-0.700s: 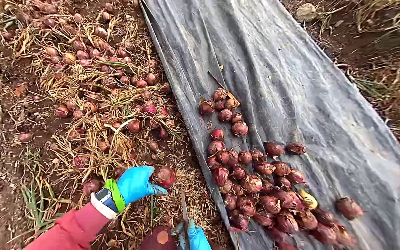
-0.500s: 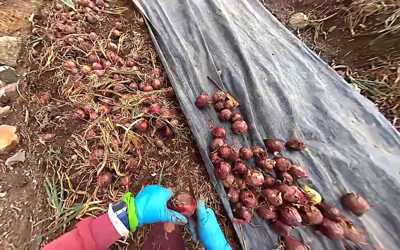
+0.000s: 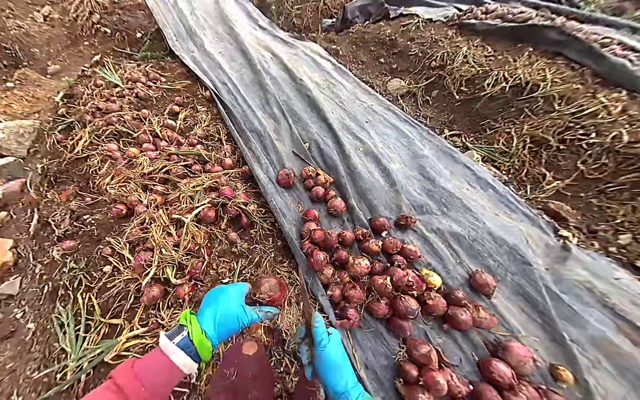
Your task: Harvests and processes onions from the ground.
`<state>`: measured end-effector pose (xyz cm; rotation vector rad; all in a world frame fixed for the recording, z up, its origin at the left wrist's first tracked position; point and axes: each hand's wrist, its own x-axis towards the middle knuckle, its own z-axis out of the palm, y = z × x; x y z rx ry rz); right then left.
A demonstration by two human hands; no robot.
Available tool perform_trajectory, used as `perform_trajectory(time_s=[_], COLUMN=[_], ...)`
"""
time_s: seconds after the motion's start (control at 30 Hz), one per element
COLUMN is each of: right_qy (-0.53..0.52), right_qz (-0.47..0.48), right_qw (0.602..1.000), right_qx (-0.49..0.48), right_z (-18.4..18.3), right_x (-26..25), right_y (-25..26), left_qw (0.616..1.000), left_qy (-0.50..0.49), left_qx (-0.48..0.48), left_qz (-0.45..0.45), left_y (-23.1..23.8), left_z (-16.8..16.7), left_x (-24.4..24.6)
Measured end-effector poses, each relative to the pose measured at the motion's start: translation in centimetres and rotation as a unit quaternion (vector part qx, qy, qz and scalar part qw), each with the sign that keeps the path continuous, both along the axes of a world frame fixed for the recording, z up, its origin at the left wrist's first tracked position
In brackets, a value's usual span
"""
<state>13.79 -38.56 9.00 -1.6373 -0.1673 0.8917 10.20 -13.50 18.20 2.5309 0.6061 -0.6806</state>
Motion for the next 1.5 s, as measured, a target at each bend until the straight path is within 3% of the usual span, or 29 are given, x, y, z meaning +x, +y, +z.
perform_trajectory(time_s=[0.07, 0.13, 0.2, 0.27, 0.37, 0.43, 0.5, 0.6, 0.67, 0.73, 0.8, 0.9, 1.03, 1.17, 1.23, 1.3, 1.33, 1.43, 1.5], right_qy=[0.005, -0.012, -0.045, -0.055, -0.010, 0.032, 0.089, 0.133, 0.174, 0.218, 0.260, 0.277, 0.178, 0.026, 0.034, 0.025, 0.030, 0.059, 0.044], right_qz=[0.086, 0.166, 0.132, 0.002, -0.161, -0.163, -0.131, -0.076, -0.051, -0.052, -0.025, 0.052, 0.053, 0.106, 0.145, 0.170, 0.151, 0.122, 0.200], right_qw=[0.994, 0.983, 0.988, 0.998, 0.987, 0.986, 0.985, 0.983, 0.973, 0.963, 0.955, 0.958, 0.979, 0.994, 0.987, 0.981, 0.985, 0.986, 0.971], right_qx=[-0.063, -0.081, -0.062, -0.009, 0.018, -0.021, -0.069, -0.102, -0.144, -0.151, -0.139, -0.055, 0.081, 0.008, -0.068, -0.088, -0.072, -0.094, -0.124], right_z=[-2.0, -2.5, -2.0, -2.6, -4.4, -6.4, -8.1, -8.0, -6.4, -8.0, -10.3, -11.2, -6.3, -2.8, -2.1, -1.8, -1.9, -3.2, -3.7], right_x=[-0.1, -0.1, 0.8, 1.5, 3.9, 4.0, 2.2, 0.6, 0.8, 0.0, 0.3, 1.2, 4.8, 7.0, 7.3, 6.7, 5.7, 2.8, 1.5], right_y=[-0.6, -1.0, -0.6, -0.3, 0.0, -0.2, -0.5, 0.7, 2.6, 3.7, 5.8, 10.2, 15.0, 13.9, 12.2, 9.5, 8.0, 4.2, 2.2], left_qw=[0.998, 0.967, 0.947, 0.969, 0.997, 0.980, 0.952, 0.933, 0.941, 0.954, 0.973, 0.989, 0.991, 0.955, 0.965, 0.984, 0.985, 0.999, 0.993], left_qy=[-0.003, 0.068, 0.080, 0.060, 0.037, 0.029, 0.047, 0.142, 0.215, 0.245, 0.194, 0.062, 0.032, 0.035, 0.076, 0.141, 0.152, 0.046, 0.049], left_qx=[-0.018, -0.040, -0.051, -0.037, 0.070, 0.136, 0.156, 0.138, 0.112, 0.085, 0.042, -0.050, -0.127, -0.295, -0.247, -0.057, -0.005, -0.019, -0.063], left_qz=[-0.064, -0.241, -0.308, -0.238, -0.025, 0.145, 0.260, 0.302, 0.238, 0.151, 0.122, 0.126, -0.017, -0.011, -0.037, -0.094, -0.079, -0.001, -0.089], left_y=[-1.5, -4.5, -6.0, -3.4, 6.0, 12.8, 17.6, 21.7, 24.2, 26.0, 25.9, 21.6, 15.1, 12.4, 11.6, 10.2, 9.6, 6.7, 2.5], left_z=[0.2, 0.4, -0.4, -2.5, -10.2, -16.7, -23.3, -27.5, -26.8, -24.5, -20.3, -13.8, -7.8, -5.6, -4.6, -3.1, -3.0, -3.3, -2.3], left_x=[0.2, 0.8, 2.2, 3.9, 5.3, 4.9, 3.3, 2.1, 2.7, 3.5, 4.2, 3.7, 3.0, 1.6, 1.7, 2.3, 2.2, 0.4, -0.3])
